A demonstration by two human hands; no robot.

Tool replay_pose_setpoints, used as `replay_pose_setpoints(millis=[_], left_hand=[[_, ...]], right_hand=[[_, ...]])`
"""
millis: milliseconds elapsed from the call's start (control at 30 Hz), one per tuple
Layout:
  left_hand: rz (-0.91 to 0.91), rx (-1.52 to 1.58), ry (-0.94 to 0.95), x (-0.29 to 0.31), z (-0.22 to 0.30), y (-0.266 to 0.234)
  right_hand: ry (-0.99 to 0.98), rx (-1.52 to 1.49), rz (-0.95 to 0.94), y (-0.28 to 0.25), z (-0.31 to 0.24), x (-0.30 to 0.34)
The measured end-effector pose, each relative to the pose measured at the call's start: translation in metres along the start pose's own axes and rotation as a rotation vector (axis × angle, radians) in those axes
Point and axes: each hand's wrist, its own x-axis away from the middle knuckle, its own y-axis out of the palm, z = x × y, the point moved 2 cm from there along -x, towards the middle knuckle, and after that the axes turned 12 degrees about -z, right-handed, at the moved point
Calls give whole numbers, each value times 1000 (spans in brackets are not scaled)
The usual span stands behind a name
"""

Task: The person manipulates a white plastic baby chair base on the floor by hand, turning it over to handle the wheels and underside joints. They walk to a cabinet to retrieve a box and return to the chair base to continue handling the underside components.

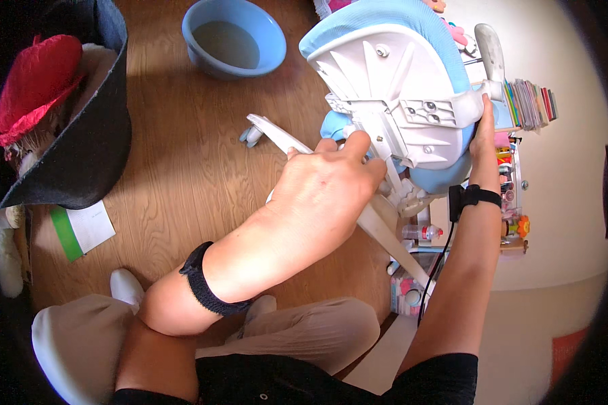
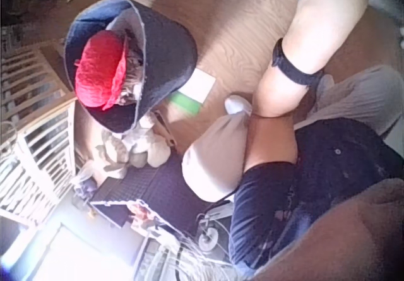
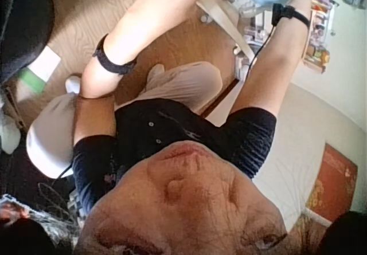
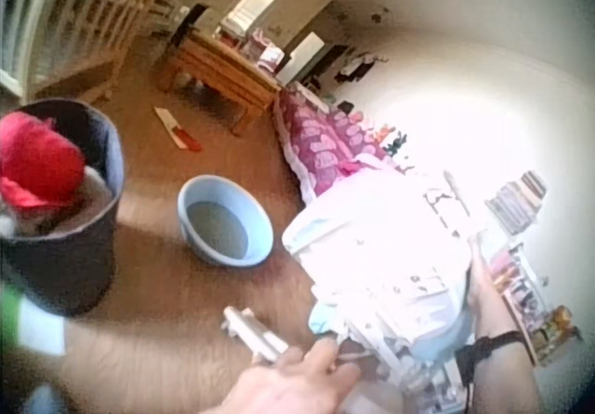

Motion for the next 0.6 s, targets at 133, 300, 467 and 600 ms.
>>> replay_pose_setpoints(millis=[133, 300, 467, 600], left_hand=[[-39, 63, 4, 1, -1, -6], [-42, 78, 22, -1, -3, -9], [-58, 80, 17, -2, -2, -10], [-104, 79, 0, -3, 6, -20]], right_hand=[[70, -72, -107, -10, -1, -11], [-24, -135, -32, -26, 2, -22], [-39, -208, -13, -19, 5, -22], [-59, -274, 22, -11, 0, -22]])
